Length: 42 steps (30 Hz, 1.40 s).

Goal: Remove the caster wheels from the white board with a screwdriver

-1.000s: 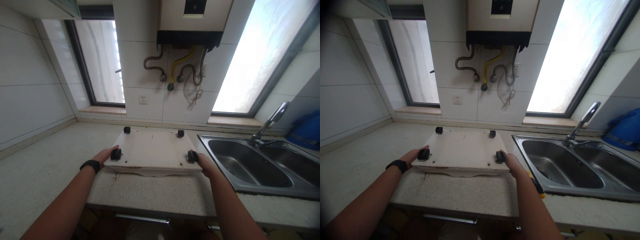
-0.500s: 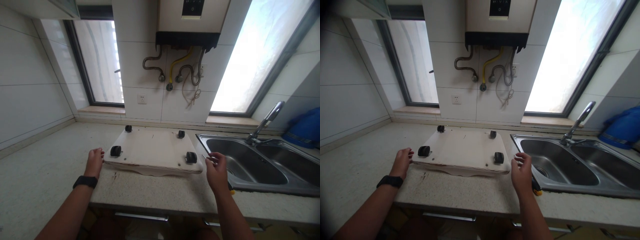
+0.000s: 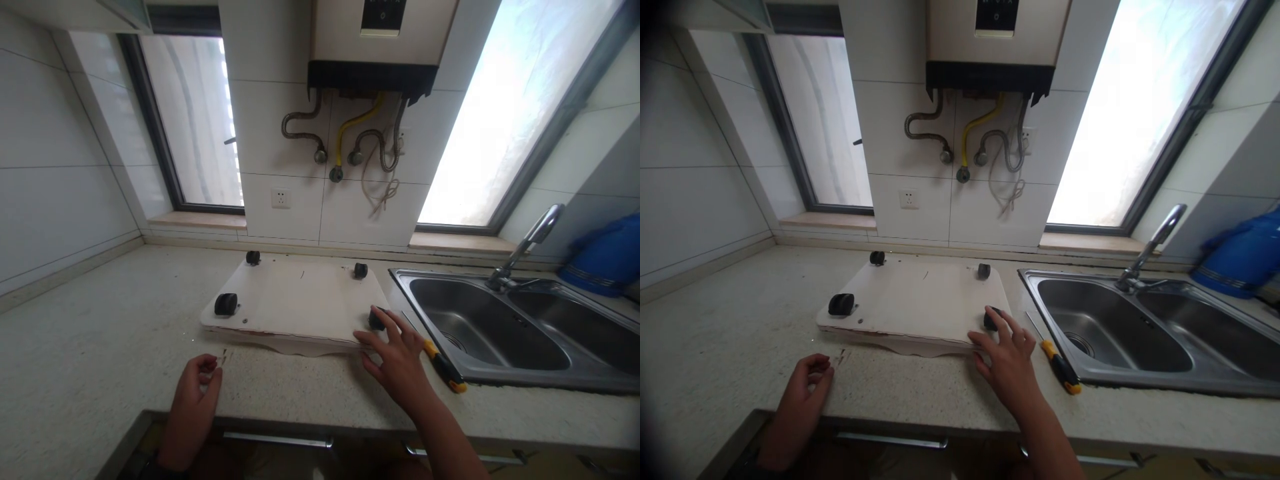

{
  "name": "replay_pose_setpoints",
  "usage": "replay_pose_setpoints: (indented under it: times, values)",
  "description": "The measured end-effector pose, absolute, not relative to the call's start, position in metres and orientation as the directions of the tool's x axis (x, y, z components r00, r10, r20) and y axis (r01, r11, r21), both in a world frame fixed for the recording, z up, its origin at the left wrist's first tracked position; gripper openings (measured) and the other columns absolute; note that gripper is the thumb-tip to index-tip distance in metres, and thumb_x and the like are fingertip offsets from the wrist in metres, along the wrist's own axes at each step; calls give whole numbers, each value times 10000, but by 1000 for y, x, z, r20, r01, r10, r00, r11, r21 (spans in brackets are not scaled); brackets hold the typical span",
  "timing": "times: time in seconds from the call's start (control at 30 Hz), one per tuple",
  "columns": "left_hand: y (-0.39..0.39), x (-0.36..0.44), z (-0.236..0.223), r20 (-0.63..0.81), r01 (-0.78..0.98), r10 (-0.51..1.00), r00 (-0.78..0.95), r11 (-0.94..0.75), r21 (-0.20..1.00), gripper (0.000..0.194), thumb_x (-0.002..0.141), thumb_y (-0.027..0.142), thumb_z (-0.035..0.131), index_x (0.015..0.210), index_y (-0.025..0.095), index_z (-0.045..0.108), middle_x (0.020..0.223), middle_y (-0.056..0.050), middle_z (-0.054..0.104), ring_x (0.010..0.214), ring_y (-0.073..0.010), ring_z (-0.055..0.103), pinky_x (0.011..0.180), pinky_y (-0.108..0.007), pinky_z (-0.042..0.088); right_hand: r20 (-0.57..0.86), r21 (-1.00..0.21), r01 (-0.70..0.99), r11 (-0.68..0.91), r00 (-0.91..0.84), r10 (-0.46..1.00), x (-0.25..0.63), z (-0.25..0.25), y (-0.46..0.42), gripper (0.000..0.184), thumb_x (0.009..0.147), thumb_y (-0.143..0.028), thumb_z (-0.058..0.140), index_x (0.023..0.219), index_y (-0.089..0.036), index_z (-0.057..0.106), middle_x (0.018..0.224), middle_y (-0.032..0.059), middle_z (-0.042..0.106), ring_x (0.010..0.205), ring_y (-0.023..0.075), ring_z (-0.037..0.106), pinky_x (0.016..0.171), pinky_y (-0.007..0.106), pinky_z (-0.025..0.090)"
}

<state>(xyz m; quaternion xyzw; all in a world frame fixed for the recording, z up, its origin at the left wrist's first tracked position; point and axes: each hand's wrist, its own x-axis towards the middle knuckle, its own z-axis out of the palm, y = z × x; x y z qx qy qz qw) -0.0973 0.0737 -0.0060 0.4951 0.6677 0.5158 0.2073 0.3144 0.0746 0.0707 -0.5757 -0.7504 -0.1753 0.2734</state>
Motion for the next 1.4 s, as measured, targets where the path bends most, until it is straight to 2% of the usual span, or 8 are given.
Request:
replay_pose_setpoints:
  times: [0.17, 0.3, 0.5, 0.63, 0.73, 0.87, 1.1, 1.4]
  values:
    - [71, -86, -11, 297, 524, 889, -349, -77, 848, 365, 839, 551, 618, 1030, 241, 628, 1075, -106, 683, 921, -318, 654, 876, -484, 536, 557, -46, 964, 263, -194, 807, 319, 74, 73, 302, 878, -271, 738, 1144, -410, 773, 1685, 90, 429, 1497, 468, 408, 1077, 708, 375]
    - [72, -71, -9, 275, 490, 910, -312, -94, 867, 367, 841, 539, 631, 1052, 240, 639, 1106, -109, 697, 942, -319, 666, 885, -483, 543, 607, -69, 958, 279, -182, 774, 324, 61, 75, 515, 917, -225, 673, 1397, -407, 632, 1725, 112, 336, 1509, 456, 398, 1111, 716, 401]
    - [70, -69, 2, 190, 399, 928, -320, -50, 916, 416, 815, 566, 639, 1067, 235, 627, 1146, -120, 701, 996, -331, 703, 925, -508, 563, 615, -312, 909, 275, -27, 788, 340, 48, 80, 759, 950, -285, 668, 1611, -354, 301, 1768, 157, 183, 1504, 395, 468, 1132, 647, 503]
    - [65, -74, 14, 130, 333, 938, -320, -17, 943, 430, 773, 592, 667, 1016, 238, 636, 1114, -126, 722, 1034, -348, 721, 950, -517, 583, 590, -408, 867, 288, 9, 807, 352, 45, 81, 852, 923, -392, 725, 1632, -307, 261, 1738, 177, 288, 1584, 399, 355, 1202, 666, 444]
    - [62, -73, 20, 76, 248, 955, -286, -3, 969, 454, 720, 607, 714, 982, 240, 666, 1107, -135, 760, 1097, -362, 734, 1005, -512, 588, 571, -521, 806, 281, 85, 816, 356, 39, 82, 853, 909, -473, 736, 1613, -263, 304, 1664, 201, 419, 1541, 391, 433, 1185, 659, 465]
    - [60, -63, 18, 4, 119, 983, -185, 18, 993, 581, 763, 605, 719, 1195, 218, 678, 1345, -187, 724, 1268, -366, 697, 1126, -522, 538, 544, -613, 749, 253, 167, 822, 355, 32, 81, 842, 864, -534, 772, 1562, -228, 414, 1549, 202, 558, 1429, 394, 565, 1126, 638, 525]
    - [57, -35, 19, 19, 103, 999, -27, -16, 995, 721, 943, 552, 619, 1578, 240, 482, 1653, -149, 485, 1549, -320, 438, 1294, -538, 340, 627, -548, 796, 256, 189, 756, 332, 26, 65, 771, 860, -525, 780, 1513, -233, 493, 1456, 180, 642, 1299, 384, 661, 1053, 621, 588]
    - [77, -31, 38, -1, 149, 998, -68, 11, 989, 864, 1002, 589, 531, 1710, 209, 213, 1758, -117, 246, 1624, -304, 254, 1333, -510, 216, 774, -327, 849, 415, -11, 633, 269, 32, 17, 549, 939, -290, 682, 1467, -275, 531, 1344, 148, 697, 1209, 321, 721, 955, 504, 671]
